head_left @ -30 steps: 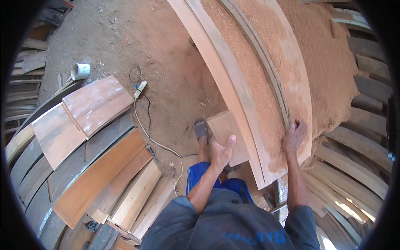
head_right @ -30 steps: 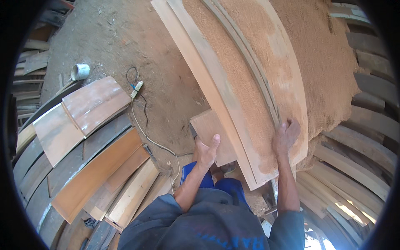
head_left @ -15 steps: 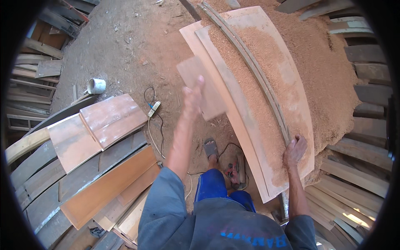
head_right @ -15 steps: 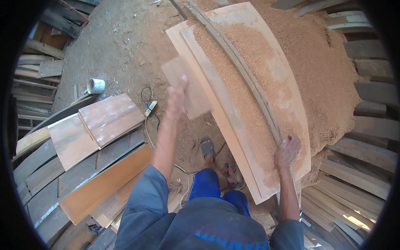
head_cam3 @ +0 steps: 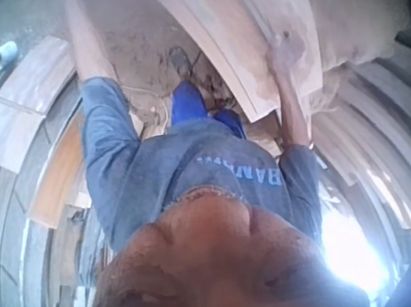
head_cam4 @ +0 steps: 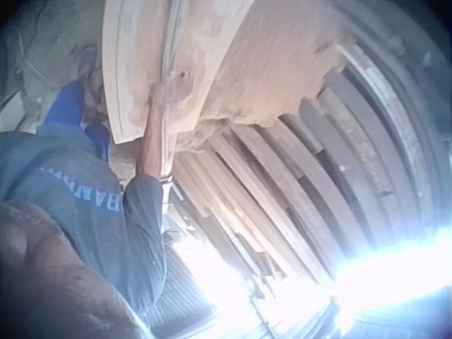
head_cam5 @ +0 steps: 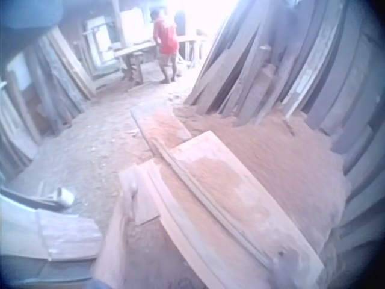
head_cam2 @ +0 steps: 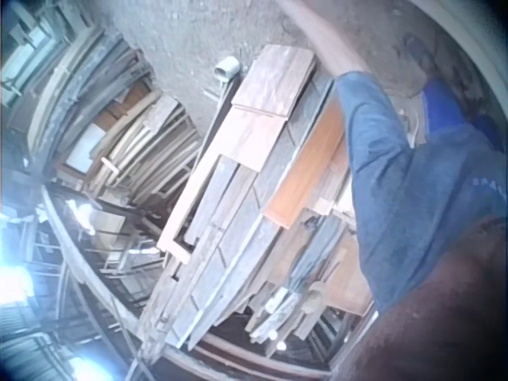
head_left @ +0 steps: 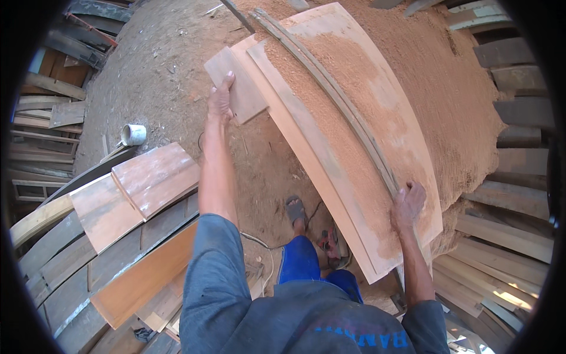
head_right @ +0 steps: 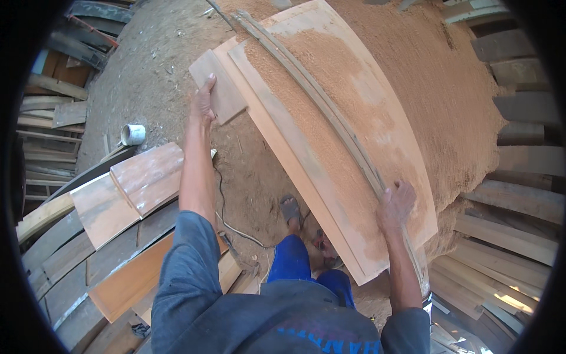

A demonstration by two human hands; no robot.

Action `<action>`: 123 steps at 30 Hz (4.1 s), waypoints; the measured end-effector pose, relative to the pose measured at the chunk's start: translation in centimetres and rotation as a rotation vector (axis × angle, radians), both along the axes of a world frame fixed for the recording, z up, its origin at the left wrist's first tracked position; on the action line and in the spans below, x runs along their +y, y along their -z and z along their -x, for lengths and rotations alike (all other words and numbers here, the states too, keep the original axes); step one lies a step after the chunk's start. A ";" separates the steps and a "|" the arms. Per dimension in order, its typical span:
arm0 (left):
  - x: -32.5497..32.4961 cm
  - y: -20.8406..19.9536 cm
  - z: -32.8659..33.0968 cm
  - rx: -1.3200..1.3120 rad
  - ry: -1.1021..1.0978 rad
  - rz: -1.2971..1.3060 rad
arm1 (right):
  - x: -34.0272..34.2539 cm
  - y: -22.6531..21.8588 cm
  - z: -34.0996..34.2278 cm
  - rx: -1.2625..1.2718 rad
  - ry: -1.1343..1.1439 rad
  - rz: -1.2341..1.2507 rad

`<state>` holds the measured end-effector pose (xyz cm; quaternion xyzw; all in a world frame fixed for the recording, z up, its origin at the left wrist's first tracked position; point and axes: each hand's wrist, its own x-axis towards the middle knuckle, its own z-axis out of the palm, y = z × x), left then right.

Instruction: The person handles and sets down an electric planer, fits wooden blocks against a wooden board, and brushes sawdust off the board by hand.

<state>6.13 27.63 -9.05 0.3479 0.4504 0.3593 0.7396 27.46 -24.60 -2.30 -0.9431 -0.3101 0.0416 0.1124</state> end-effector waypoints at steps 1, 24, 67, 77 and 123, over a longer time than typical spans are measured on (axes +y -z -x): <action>-2.2 -0.4 0.1 0.030 -0.006 -0.009 | 0.2 -0.3 0.0 0.024 0.018 0.031; -63.5 -2.5 5.7 0.353 0.084 0.092 | 0.5 -1.2 -0.1 0.112 0.117 0.104; -67.8 -4.6 8.8 0.194 0.400 0.086 | -45.5 -1.7 24.7 0.540 0.918 -1.014; -64.1 -1.0 2.5 0.308 0.453 0.028 | -57.9 6.6 11.8 0.406 1.138 -0.514; -68.1 12.6 3.6 -0.986 0.928 -0.591 | -30.5 19.9 18.3 -0.782 -0.304 -0.752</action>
